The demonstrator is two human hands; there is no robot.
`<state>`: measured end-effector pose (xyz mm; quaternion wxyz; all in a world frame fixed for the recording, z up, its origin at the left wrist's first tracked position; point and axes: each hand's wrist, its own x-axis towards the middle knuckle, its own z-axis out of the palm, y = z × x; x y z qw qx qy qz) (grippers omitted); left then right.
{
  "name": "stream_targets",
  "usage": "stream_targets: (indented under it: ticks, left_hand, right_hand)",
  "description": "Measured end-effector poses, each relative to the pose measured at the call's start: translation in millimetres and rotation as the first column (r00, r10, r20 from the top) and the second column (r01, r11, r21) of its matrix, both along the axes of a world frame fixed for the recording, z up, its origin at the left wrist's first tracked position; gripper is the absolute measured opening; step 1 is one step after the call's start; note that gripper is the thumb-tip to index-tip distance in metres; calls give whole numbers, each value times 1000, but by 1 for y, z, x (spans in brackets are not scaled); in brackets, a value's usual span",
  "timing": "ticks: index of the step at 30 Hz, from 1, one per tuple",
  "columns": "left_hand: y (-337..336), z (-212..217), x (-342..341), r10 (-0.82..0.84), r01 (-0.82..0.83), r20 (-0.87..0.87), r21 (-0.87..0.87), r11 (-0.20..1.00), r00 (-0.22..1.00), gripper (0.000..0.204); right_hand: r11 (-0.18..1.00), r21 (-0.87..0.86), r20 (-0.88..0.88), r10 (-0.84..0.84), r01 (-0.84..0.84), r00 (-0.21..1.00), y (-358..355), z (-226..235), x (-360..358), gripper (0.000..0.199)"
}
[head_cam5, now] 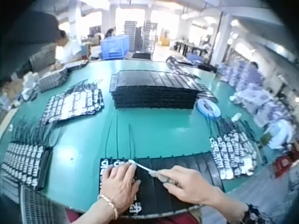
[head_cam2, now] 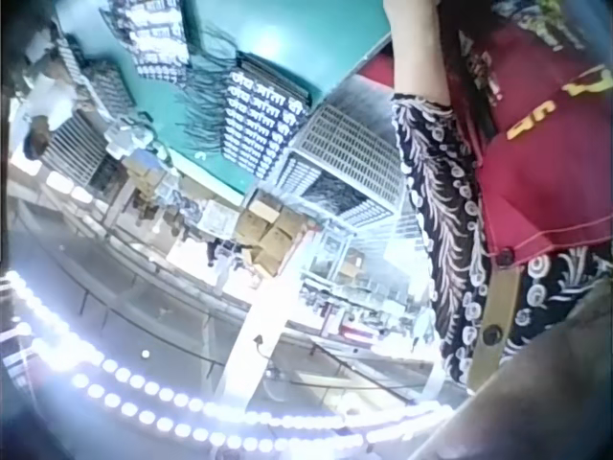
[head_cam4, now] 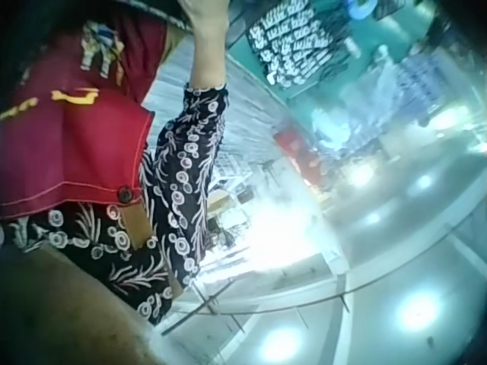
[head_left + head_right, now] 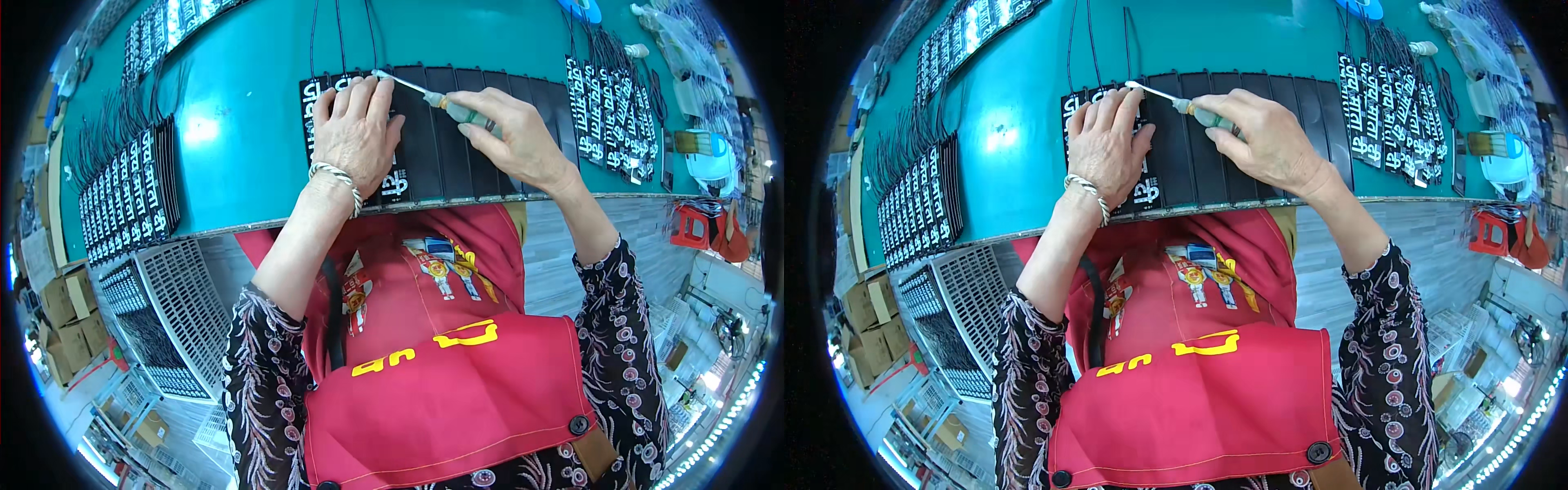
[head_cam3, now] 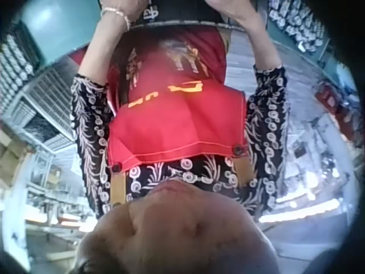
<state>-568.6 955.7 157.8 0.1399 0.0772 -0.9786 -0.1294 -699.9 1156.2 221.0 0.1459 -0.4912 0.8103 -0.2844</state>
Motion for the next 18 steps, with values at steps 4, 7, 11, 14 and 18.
stream_targets:
  ticks: [4, 7, 11, 14, 18]
  left_hand:
    - [-1, -3, -3, 9, -9, 1, -36, 999, 1000, 56]
    - [0, 0, -5, 0, 0, -9, -67, 998, 1000, 56]
    - [-1, 1, -7, 7, -8, -11, -63, 998, 1000, 56]
    - [-3, 2, -8, 15, -17, -22, -57, 998, 1000, 56]
    - [-5, 3, -14, 23, -23, -4, -29, 999, 1000, 56]
  right_hand:
    - [999, 45, -50, 5, -3, 999, -3, 4, -3, 38]
    - [999, 40, -79, 16, -13, 997, -5, 5, -5, 36]
    - [998, 41, -130, 48, -43, 990, -11, 8, -9, 34]
    - [996, 73, -101, 54, -46, 993, -18, 17, -8, 33]
    - [988, 146, -115, 70, -53, 991, -25, 30, -15, 32]
